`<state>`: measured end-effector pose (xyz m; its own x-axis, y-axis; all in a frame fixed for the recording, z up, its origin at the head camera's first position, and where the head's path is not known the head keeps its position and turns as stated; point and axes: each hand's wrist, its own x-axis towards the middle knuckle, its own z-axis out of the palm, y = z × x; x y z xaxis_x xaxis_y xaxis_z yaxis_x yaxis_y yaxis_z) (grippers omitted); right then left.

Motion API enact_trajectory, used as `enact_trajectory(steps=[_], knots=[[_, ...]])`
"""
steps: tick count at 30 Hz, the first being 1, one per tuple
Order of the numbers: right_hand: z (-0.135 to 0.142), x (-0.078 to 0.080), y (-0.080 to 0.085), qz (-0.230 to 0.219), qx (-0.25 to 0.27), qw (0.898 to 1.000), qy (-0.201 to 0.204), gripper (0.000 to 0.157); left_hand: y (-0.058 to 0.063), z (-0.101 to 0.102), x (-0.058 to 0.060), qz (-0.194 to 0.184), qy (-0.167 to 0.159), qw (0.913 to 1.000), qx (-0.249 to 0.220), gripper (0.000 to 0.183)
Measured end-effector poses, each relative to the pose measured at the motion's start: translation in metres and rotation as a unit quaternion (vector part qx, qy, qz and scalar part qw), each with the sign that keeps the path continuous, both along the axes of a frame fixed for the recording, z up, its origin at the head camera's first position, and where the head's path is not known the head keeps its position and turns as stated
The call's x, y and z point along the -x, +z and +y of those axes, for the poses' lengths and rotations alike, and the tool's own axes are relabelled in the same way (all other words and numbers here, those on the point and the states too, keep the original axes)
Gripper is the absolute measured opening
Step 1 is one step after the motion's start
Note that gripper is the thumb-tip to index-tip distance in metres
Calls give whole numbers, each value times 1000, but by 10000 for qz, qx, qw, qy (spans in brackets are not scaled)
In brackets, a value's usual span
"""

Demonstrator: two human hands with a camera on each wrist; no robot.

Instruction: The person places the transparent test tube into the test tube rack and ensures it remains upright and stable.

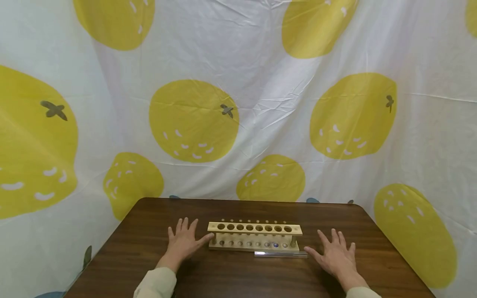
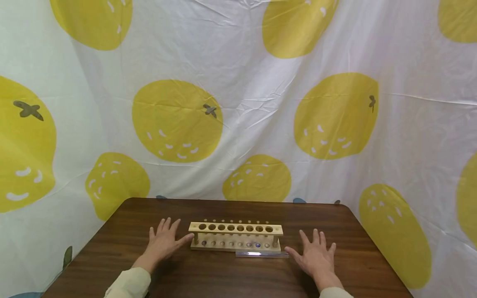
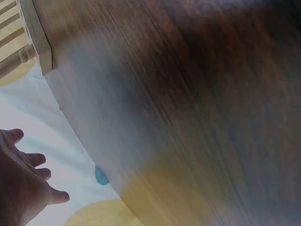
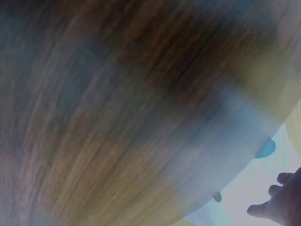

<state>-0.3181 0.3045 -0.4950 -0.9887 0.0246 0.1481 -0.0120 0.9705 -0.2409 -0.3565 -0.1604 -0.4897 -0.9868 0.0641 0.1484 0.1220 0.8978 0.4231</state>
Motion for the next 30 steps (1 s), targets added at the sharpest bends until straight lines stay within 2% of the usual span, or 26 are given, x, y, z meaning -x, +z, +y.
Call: enact_trajectory(steps=[9, 23, 30], knots=[[-4, 0, 1, 150, -48, 9999, 29, 89, 0, 5, -1, -23, 44, 9997, -246, 100], [-10, -2, 2, 363, 86, 9992, 146, 82, 3, 12, -3, -330, 150, 9956, -860, 96], [-15, -5, 2, 704, 182, 9970, 250, 72, 3, 17, -1, -315, 228, 9896, -1384, 90]])
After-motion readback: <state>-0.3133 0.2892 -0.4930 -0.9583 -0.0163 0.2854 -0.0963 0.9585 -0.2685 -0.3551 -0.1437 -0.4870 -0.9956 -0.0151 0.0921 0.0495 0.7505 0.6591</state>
